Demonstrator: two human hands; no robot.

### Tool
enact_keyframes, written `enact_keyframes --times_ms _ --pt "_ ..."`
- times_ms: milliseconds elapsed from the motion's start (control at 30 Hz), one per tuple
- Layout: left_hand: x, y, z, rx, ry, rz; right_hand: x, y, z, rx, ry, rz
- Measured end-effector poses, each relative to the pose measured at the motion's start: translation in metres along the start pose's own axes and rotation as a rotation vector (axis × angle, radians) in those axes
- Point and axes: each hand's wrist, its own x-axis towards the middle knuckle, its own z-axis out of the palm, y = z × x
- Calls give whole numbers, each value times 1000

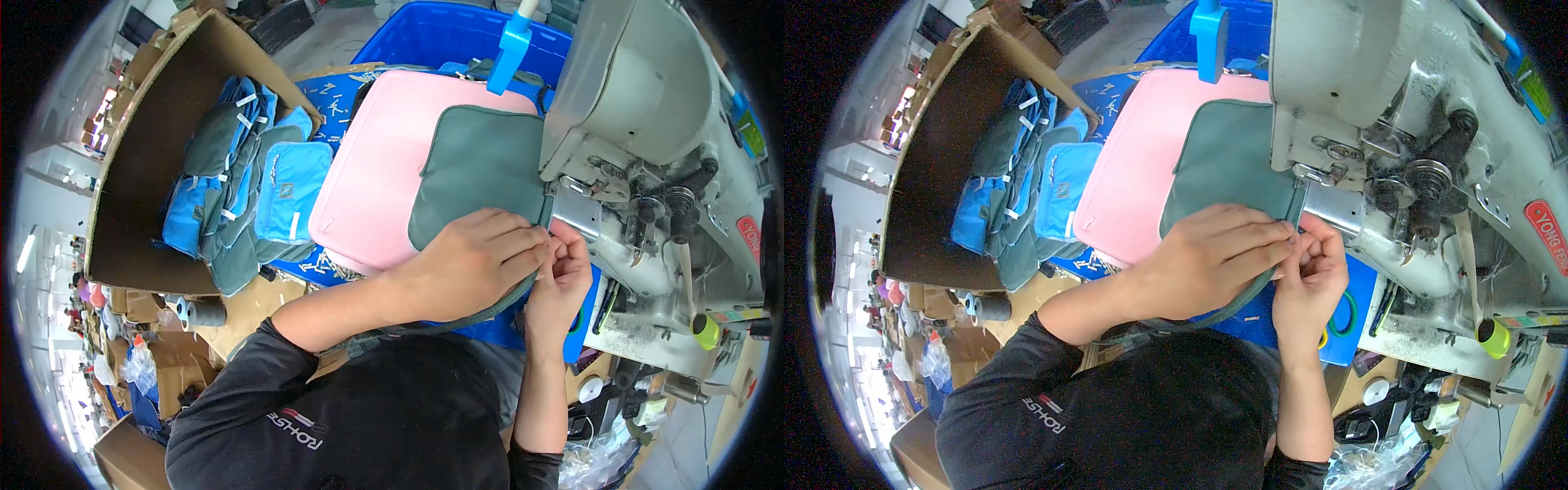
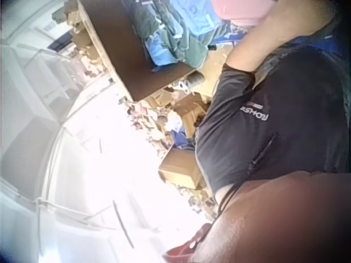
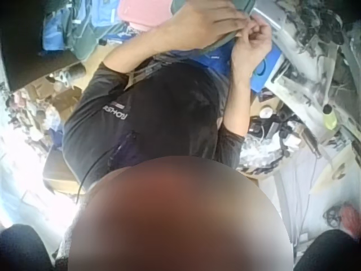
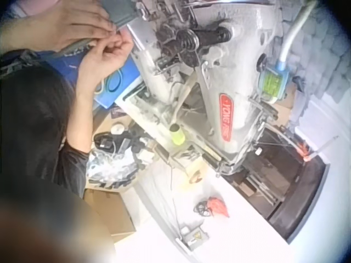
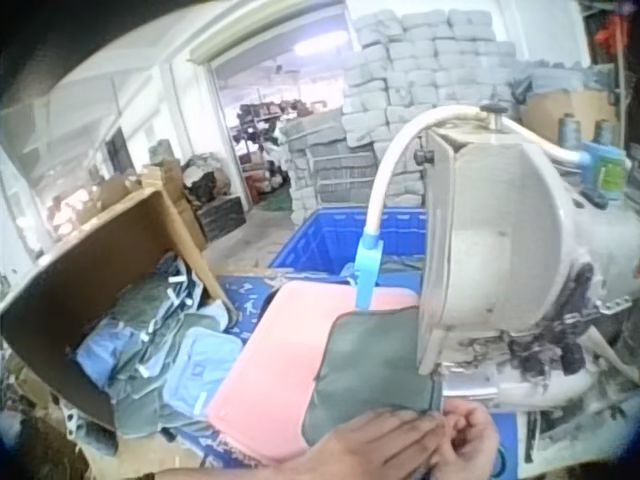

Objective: Operating an industrial sewing machine to stitch and finish leather pouches.

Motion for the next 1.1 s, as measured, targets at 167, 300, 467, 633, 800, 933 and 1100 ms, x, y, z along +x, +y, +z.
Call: enact_keyframes --times_ms 167,300,467,633,800,933,1100 --pt "1 -6 2 2 2 -1 3 -4 0 -42 -10 41" --pt "4 -9 2 25 -32 -2 3 -4 2 -64 17 4" --pt "2 -15 5 36 -33 19 3 -8 3 -98 16 40" --pt "3 -15 5 16 -28 24 2 -10 0 -94 22 57" --pt "-35 12 9 -105 88 -134 -18 -14 -15 -51 -202 231" --pt "-93 37 2 -277 -17 -318 -34 -34 1 -28 -283 282" --pt "-74 12 -21 -143 139 -313 -71 -54 18 -25 -314 353"
